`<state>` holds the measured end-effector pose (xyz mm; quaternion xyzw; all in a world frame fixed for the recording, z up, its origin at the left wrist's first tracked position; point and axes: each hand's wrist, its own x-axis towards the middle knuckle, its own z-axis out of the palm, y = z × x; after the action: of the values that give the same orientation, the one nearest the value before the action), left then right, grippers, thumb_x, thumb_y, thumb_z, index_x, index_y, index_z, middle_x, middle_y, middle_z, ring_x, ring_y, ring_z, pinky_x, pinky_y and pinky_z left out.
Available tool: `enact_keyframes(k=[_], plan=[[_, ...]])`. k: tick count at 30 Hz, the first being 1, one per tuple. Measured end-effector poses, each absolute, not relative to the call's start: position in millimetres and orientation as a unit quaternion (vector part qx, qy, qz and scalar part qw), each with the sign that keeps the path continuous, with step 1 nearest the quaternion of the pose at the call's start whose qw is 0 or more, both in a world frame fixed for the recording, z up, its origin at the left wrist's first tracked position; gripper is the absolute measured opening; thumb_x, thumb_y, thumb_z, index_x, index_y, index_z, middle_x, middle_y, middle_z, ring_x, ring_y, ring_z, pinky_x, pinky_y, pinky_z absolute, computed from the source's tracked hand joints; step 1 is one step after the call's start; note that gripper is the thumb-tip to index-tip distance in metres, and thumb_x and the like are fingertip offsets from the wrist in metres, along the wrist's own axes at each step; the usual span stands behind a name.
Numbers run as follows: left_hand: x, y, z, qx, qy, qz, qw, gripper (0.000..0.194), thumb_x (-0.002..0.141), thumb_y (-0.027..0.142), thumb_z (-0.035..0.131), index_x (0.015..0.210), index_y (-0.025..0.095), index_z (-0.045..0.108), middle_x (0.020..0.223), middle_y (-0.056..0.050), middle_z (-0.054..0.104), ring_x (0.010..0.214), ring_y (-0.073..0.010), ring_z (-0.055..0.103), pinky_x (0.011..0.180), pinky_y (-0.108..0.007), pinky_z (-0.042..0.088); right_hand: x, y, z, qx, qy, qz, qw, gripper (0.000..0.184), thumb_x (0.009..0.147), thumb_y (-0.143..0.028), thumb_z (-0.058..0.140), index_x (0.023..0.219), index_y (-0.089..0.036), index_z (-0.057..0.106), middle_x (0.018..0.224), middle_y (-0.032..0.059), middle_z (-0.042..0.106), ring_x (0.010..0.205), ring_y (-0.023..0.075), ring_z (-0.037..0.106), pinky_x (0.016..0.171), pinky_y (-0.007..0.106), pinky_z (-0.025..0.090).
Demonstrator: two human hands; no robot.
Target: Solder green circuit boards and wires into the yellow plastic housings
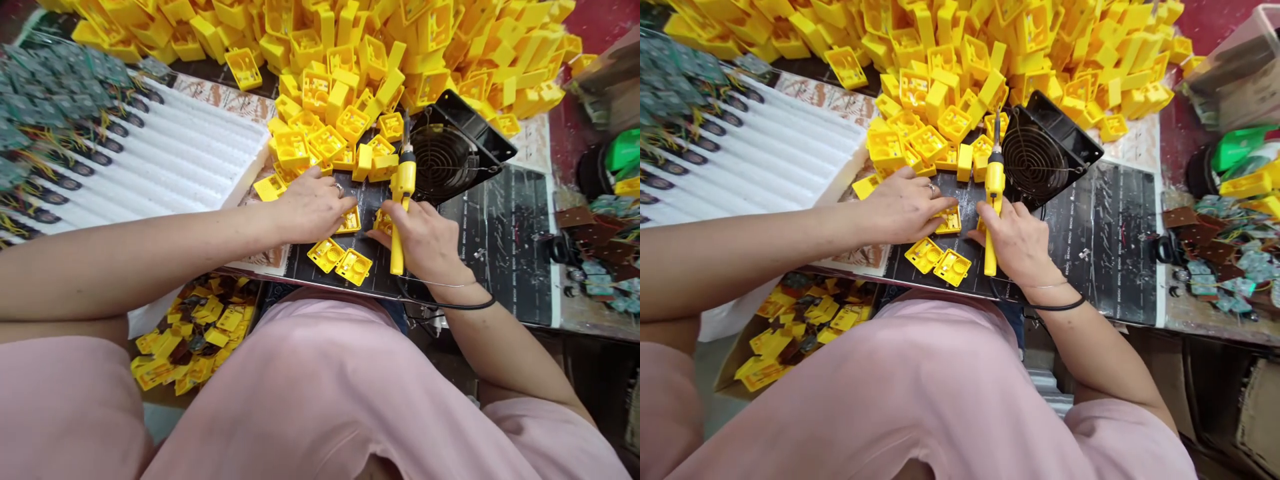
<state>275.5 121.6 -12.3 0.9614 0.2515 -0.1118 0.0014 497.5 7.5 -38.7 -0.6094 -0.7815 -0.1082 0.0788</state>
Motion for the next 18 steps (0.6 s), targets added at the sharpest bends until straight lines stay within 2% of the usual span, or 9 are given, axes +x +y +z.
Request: enact_keyframes(k=[2,4,5,7,10,14,18], plan=[[276.5,118.7,-10.8,0.958,0.26,-0.118,-0.017,0.049,0.103,0.027,0.048,0.146,0.017,0.069,0.113,-0.013,0.083,0.116,-0.0334,0.076,0.101,-0.047,0.05,499.1,5.2,-40.2,-0.583,-0.804,-0.069,0.099,0.024,0.104,-0.033,0.068,0.126,-0.023,0.066,0.108,0.011,0.078,0.098,0.027,0.072,0.066,0.031,0.051],[275.9,119.1,-9.4,0.955,0.27,-0.117,-0.023,0.052,0.102,0.027,0.049,0.15,0.018,0.067,0.11,-0.013,0.084,0.11,-0.0324,0.078,0.096,-0.045,0.049,503.2,4.3,-41.6,-0.536,-0.832,-0.006,0.146,0.025,0.105,-0.028,0.064,0.13,-0.024,0.062,0.116,0.0105,0.077,0.108,0.0264,0.074,0.08,0.034,0.06],[275.6,120.2,-8.9,0.954,0.274,-0.121,-0.025,0.05,0.102,0.027,0.048,0.147,0.019,0.069,0.107,-0.012,0.084,0.107,-0.032,0.079,0.094,-0.044,0.049,505.3,4.1,-42.5,-0.517,-0.839,0.02,0.166,0.026,0.106,-0.027,0.063,0.132,-0.024,0.061,0.119,0.0104,0.076,0.111,0.0261,0.074,0.086,0.035,0.062],[276.8,123.5,-8.7,0.951,0.277,-0.133,-0.026,0.042,0.103,0.027,0.046,0.129,0.017,0.078,0.1,-0.013,0.084,0.101,-0.0314,0.079,0.09,-0.044,0.049,508.9,3.9,-45.0,-0.51,-0.836,0.05,0.195,0.029,0.105,-0.028,0.064,0.133,-0.025,0.06,0.121,0.0099,0.076,0.113,0.0266,0.075,0.092,0.038,0.064],[283.2,126.8,-10.2,0.95,0.278,-0.138,-0.039,0.039,0.103,0.026,0.046,0.104,0.015,0.082,0.094,-0.015,0.083,0.096,-0.032,0.079,0.088,-0.044,0.048,511.7,3.2,-49.2,-0.535,-0.814,0.071,0.214,0.034,0.102,-0.032,0.069,0.134,-0.025,0.06,0.12,0.0086,0.078,0.106,0.0269,0.078,0.086,0.037,0.065],[291.0,120.0,-7.8,0.948,0.285,-0.133,-0.041,0.037,0.101,0.025,0.047,0.1,0.012,0.082,0.097,-0.016,0.083,0.104,-0.0328,0.078,0.093,-0.045,0.049,511.8,0.1,-50.5,-0.55,-0.801,0.067,0.227,0.03,0.105,-0.036,0.066,0.132,-0.025,0.061,0.117,0.0079,0.079,0.101,0.026,0.08,0.082,0.036,0.064],[275.4,116.4,7.5,0.953,0.276,-0.126,-0.003,0.051,0.108,0.036,0.04,0.093,0.012,0.082,0.092,-0.014,0.081,0.105,-0.0337,0.077,0.096,-0.048,0.051,511.5,-6.8,-44.9,-0.534,-0.812,0.068,0.225,0.034,0.105,-0.046,0.07,0.132,-0.026,0.062,0.114,0.0075,0.08,0.094,0.0245,0.08,0.078,0.033,0.063]])
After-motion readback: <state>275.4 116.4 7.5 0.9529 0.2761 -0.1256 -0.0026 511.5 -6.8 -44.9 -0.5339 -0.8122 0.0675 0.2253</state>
